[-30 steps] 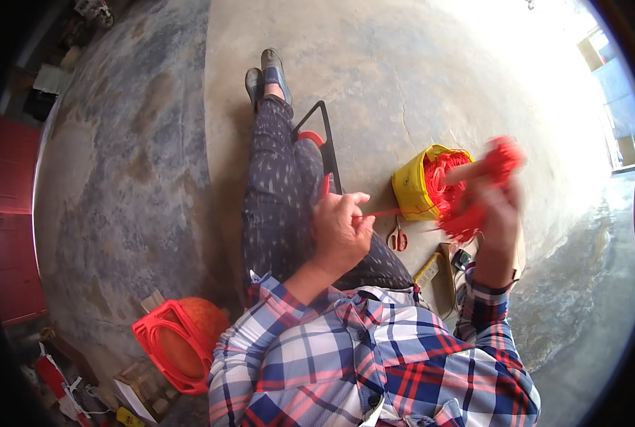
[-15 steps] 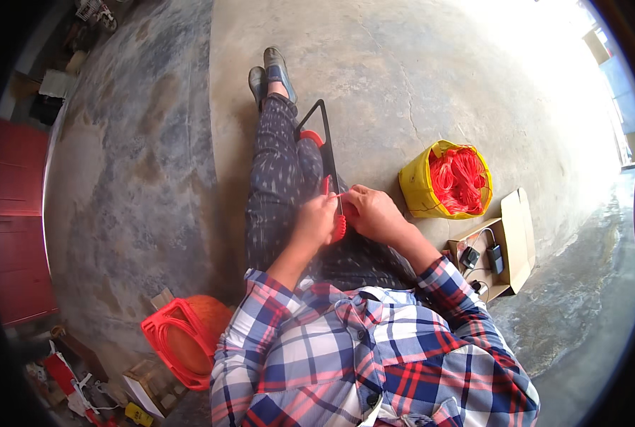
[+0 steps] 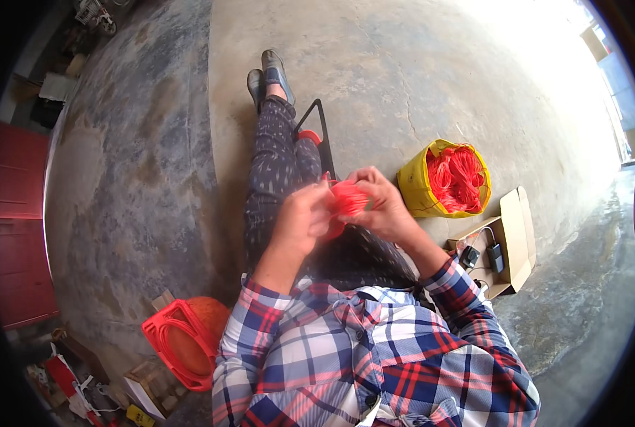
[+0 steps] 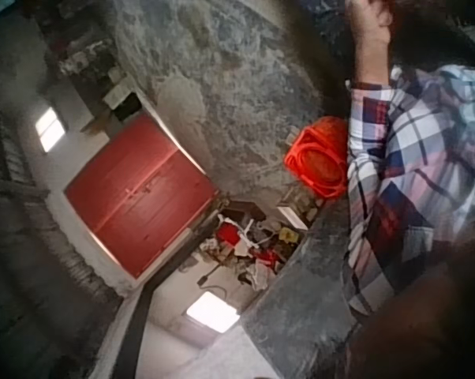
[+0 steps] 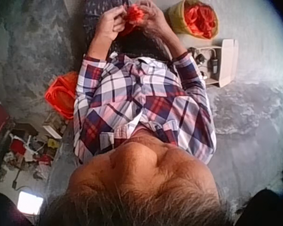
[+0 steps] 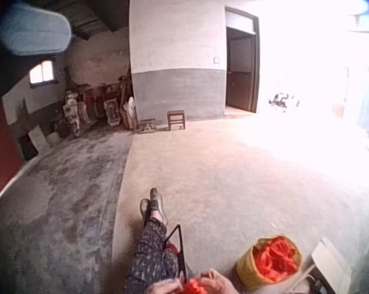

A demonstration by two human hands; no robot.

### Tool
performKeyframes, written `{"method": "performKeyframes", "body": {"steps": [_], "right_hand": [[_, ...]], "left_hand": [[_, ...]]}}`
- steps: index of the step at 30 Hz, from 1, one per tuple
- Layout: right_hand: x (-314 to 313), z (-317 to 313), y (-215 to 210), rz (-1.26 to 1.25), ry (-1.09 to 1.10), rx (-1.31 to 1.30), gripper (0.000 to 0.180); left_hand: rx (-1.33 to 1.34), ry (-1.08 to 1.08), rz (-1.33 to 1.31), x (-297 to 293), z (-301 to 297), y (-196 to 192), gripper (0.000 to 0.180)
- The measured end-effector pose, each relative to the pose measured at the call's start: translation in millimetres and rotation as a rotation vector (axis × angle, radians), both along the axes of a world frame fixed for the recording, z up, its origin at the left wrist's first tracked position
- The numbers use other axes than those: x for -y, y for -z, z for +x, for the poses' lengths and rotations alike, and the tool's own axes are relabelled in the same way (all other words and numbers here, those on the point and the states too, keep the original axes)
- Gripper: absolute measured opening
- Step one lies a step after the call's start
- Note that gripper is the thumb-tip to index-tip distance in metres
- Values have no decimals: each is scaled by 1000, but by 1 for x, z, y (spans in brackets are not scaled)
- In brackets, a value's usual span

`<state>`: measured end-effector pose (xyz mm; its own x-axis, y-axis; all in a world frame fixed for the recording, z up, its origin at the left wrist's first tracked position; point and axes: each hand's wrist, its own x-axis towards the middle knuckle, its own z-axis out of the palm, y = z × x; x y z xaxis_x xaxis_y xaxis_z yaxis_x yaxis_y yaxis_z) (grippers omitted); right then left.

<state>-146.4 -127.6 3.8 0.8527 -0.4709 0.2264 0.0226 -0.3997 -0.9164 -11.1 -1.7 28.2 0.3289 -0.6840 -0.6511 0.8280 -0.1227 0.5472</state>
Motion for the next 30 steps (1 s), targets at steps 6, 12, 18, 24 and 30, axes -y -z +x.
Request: {"method": "performKeyframes", "body": {"steps": [6, 12, 18, 24, 30], "right_hand": [[55, -53, -46, 1216, 179, 549, 28], [82, -142, -115, 1049, -26, 571, 25], [110, -182, -78, 867, 549, 704, 13], [25, -62, 20, 829, 298, -94, 38], [3, -43, 22, 824, 58, -204, 10]], "left_hand": [[128, 27, 25, 4, -10, 17, 18], [5, 78, 138, 6, -11, 38, 26], [22, 134, 129, 7, -11, 40, 31], [5, 172, 147, 7, -9, 46, 27], [-11, 195, 154, 6, -9, 53, 21]]}}
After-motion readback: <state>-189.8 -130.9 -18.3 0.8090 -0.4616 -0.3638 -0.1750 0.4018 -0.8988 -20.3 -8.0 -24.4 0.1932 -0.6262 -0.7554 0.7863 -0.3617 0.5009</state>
